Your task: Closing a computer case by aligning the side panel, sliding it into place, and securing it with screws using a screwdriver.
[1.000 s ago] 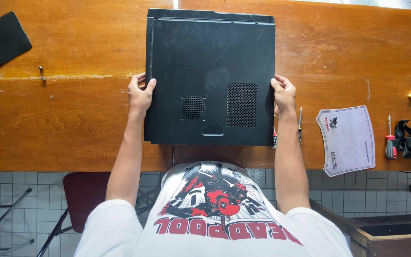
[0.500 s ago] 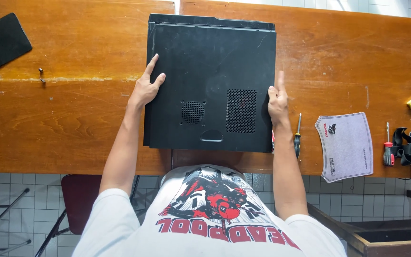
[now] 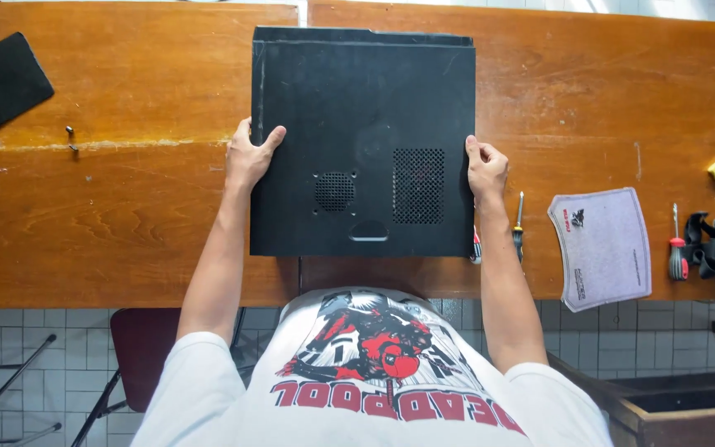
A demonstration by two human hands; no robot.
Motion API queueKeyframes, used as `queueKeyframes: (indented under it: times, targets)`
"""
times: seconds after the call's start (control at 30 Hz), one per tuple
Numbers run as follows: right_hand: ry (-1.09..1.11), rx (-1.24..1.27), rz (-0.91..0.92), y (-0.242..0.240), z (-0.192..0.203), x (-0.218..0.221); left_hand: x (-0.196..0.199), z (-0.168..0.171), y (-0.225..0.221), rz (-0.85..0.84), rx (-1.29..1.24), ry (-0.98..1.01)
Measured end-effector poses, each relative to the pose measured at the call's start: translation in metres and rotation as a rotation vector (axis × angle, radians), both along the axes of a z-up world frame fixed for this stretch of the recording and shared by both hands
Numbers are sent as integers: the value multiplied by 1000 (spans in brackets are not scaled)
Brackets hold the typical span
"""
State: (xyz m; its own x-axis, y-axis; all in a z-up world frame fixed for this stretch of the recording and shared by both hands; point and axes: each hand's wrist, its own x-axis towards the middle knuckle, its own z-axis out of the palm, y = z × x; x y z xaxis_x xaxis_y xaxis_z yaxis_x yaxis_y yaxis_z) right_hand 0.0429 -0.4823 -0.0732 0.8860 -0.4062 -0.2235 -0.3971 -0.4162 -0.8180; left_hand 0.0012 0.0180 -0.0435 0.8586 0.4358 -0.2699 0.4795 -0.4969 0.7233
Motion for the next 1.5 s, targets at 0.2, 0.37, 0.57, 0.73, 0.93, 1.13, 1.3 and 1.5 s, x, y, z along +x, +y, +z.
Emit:
queueKeyframes:
  times: [0.2, 0.37, 0.57, 0.73, 0.93, 1.13, 1.3, 1.5]
  targets:
    - [-74, 334, 369, 15, 128, -103, -102, 150, -52, -272, -439, 13]
    - [14, 472, 416, 1, 127, -175, -190, 126, -58, -238, -312, -5]
    - [-22, 242, 413, -14, 95, -184, -216, 40, -47, -279, -3, -298]
    - [-96, 206, 390, -15, 89, -180, -213, 25, -48, -263, 48, -367]
    - [-216, 232, 310, -15, 67, -160, -191, 26, -55, -167, -33, -450]
    - [-337, 98, 284, -13, 66, -126, -158, 25, -63, -166, -34, -525]
    - [-379, 184, 281, -12, 68, -90, -134, 26, -72, -144, -45, -530]
    - [-279, 392, 266, -57, 39, -85, -140, 33, -92, -108, -70, -504]
